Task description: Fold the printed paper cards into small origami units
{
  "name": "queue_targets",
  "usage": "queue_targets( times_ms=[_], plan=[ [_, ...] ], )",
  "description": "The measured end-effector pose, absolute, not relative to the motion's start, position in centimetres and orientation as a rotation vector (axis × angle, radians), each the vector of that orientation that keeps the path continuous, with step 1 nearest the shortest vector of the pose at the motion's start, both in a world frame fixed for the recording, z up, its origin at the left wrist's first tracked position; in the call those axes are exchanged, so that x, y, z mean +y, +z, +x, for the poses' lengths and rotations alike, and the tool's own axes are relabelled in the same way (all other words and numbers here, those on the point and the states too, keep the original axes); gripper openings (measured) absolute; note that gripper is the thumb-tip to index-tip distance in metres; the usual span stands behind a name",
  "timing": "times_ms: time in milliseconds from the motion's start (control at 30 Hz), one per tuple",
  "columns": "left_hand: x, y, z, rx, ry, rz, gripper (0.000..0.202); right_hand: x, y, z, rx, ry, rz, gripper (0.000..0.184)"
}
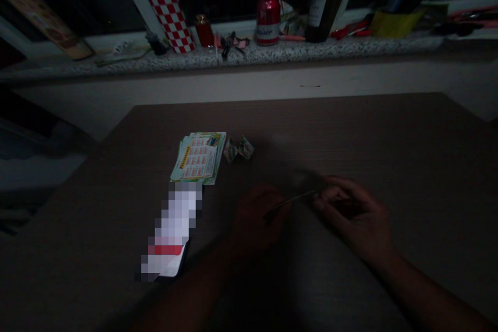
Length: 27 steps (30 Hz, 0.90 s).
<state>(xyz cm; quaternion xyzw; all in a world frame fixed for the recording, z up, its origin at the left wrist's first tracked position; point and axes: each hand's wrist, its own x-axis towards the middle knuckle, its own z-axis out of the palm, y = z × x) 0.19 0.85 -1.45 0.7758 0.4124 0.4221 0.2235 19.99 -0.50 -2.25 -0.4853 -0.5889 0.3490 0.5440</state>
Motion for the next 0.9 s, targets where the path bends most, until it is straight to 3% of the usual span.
queue_targets(
  times_ms=[100,333,433,500,567,700,900],
  plan=[
    [1.3,-1.4,-0.4,1.03,1.202,2.47,0.01,-0.8,-2.3,20.5,-1.56,0.734,-1.114,0.04],
    [1.3,-0.8,-0.6,1.069,1.209,2.581,0.02,-0.9,-1.5,20.1,-1.647,0.535,-1.114,0.015],
    [0.5,-0.3,-0.3,1.287,1.33,2.282,0.034,-0.8,-1.3,20.1,-1.597,0.502,-1.131,0.016],
    [0.1,0.0,-0.1,1.32,1.332,2.006,0.027,-0.8,-1.2,20.2,-1.585,0.495,-1.113,0.018],
    [-0.1,0.0,0.1,1.264,1.134,1.671,0.024,-0.7,-1.1,20.2,-1.612,0.506,-1.074,0.019],
    [0.1,-0.8,0.7,0.988,0.818,1.004,0.045,-0.7,-1.1,20.2,-1.709,0.548,-0.993,0.02],
    [0.0,-2.0,1.4,0.891,0.829,0.789,0.027,-0.7,-1.3,19.9,-1.728,0.614,-0.951,0.02]
  ],
)
